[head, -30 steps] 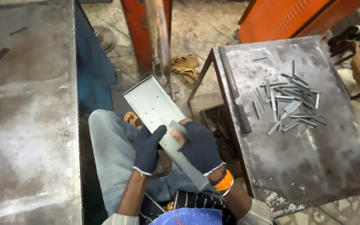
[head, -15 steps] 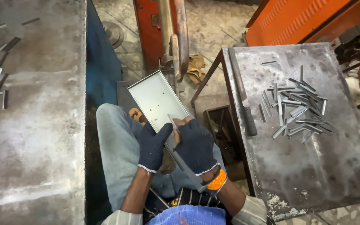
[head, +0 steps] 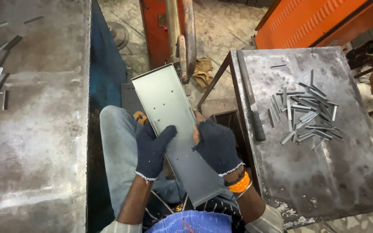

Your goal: Spot welding small metal strips to a metal enclosure and using a file to smooth the edges.

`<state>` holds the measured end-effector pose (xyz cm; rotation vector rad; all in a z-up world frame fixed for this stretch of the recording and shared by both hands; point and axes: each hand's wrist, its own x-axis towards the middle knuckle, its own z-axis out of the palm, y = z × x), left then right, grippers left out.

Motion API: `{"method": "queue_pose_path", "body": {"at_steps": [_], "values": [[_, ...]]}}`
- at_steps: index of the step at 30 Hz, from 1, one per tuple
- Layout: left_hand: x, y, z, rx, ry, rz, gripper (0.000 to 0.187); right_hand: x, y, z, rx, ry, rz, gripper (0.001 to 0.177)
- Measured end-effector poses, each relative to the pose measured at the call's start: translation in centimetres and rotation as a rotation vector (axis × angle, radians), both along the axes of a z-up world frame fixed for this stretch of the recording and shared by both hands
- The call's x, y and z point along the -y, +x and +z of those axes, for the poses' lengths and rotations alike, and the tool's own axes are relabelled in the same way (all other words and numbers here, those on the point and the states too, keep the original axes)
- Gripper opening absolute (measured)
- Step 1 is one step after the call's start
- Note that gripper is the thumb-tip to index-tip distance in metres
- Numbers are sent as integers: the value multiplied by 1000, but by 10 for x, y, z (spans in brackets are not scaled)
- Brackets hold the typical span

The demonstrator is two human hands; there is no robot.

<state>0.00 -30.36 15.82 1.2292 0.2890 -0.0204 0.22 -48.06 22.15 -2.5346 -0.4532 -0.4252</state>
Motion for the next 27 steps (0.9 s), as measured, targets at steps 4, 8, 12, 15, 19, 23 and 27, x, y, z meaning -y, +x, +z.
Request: {"method": "queue_pose_path", "body": {"at_steps": [4, 8, 12, 15, 19, 23, 27], "values": [[-3, 0, 13, -3, 72, 8, 33, -2, -1, 11, -6, 41, 47, 46], [-2, -1, 20, 39, 108, -22, 35, -1, -4, 14, 0, 49, 20, 43], [0, 0, 28, 86, 207, -64, 41, -2, -6, 25, 57, 71, 30, 42], [0, 5, 45, 80, 223, -67, 41, -2, -3, 33, 55, 100, -1, 41], [-1, 19, 65, 111, 233, -47, 39, 0, 9, 41, 70, 90, 5, 40], [-2, 34, 82, 119, 129, -55, 39, -3, 23, 47, 87, 63, -27, 38], [-6, 48, 81, 143, 14, -78, 38, -4, 41, 36, 63, 36, -66, 16]]}}
